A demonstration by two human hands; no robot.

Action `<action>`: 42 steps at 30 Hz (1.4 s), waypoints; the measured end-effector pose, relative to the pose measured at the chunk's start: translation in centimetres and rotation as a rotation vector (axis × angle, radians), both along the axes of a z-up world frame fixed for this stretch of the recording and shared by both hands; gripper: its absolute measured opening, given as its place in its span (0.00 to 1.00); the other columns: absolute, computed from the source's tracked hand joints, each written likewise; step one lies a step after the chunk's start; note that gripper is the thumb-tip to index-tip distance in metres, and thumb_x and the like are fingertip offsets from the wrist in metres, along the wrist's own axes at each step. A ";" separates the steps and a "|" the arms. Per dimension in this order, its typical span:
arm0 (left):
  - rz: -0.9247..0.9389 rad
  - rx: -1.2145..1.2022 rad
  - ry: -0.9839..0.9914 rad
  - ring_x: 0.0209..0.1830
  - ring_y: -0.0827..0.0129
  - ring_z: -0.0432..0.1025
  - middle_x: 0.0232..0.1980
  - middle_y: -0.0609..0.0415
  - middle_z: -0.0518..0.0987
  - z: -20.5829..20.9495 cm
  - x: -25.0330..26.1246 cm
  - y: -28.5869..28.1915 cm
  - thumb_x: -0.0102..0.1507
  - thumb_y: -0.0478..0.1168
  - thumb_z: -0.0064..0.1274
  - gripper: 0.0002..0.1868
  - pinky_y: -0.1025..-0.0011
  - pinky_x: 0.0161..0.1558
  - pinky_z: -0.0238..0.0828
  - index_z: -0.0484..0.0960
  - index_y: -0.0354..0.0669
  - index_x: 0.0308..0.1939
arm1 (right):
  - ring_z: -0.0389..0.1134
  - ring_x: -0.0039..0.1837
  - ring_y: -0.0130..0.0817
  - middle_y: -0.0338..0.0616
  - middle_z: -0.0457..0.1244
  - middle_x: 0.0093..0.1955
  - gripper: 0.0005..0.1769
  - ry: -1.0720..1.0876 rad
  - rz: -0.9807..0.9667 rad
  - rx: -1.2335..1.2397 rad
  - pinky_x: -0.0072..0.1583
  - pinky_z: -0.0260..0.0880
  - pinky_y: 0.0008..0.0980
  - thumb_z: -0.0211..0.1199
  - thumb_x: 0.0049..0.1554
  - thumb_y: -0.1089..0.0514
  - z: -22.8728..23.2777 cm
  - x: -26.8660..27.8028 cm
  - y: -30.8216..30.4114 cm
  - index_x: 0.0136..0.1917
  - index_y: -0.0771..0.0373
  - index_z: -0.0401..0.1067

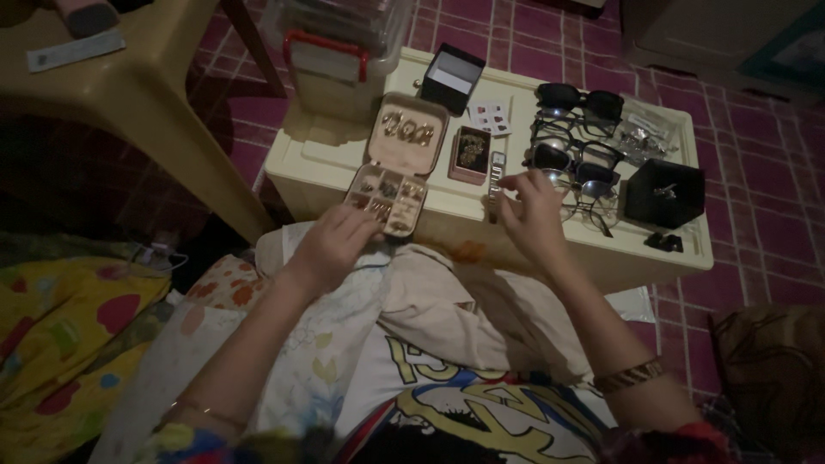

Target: The person sits on the floor and handles small jewelry items from a compartmentalized case, picking up earrings and rings, briefly trying them on, and placing them back into the case. The person also moves a small box and a plastic bag on the table.

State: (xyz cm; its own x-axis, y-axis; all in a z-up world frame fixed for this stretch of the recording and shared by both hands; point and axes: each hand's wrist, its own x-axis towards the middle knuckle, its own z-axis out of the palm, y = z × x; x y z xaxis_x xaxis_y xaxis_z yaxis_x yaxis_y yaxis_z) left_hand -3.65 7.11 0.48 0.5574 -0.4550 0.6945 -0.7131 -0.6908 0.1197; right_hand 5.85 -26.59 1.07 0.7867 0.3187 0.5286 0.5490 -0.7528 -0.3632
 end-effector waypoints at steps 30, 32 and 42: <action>0.040 0.155 -0.016 0.52 0.53 0.70 0.53 0.47 0.76 -2.2 -8.0 9.2 0.59 0.37 0.60 0.19 0.56 0.56 0.70 0.79 0.34 0.52 | 0.69 0.55 0.55 0.57 0.66 0.58 0.14 0.245 0.053 -0.288 0.59 0.70 0.47 0.69 0.54 0.58 0.5 21.4 2.8 0.51 0.69 0.78; 0.042 0.147 -0.019 0.52 0.53 0.70 0.52 0.49 0.76 -2.9 -7.7 9.3 0.56 0.35 0.60 0.19 0.57 0.56 0.71 0.80 0.36 0.51 | 0.70 0.56 0.55 0.57 0.67 0.59 0.15 0.213 0.092 -0.366 0.61 0.70 0.47 0.69 0.56 0.57 1.1 21.3 0.5 0.52 0.70 0.78; -0.130 0.043 0.322 0.47 0.59 0.72 0.49 0.54 0.80 -4.7 -5.5 7.9 0.60 0.37 0.54 0.16 0.59 0.50 0.72 0.82 0.39 0.50 | 0.66 0.67 0.51 0.53 0.65 0.67 0.25 0.168 0.079 -0.599 0.66 0.70 0.49 0.61 0.58 0.65 4.5 22.2 6.4 0.69 0.60 0.72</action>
State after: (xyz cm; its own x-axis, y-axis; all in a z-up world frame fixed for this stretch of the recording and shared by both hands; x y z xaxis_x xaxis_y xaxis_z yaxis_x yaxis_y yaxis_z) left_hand -9.13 15.01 -4.19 0.6799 -0.5617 0.4713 -0.7260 -0.6058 0.3254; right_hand 28.02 -20.23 5.59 0.8055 0.5820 0.1115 0.5834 -0.8118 0.0228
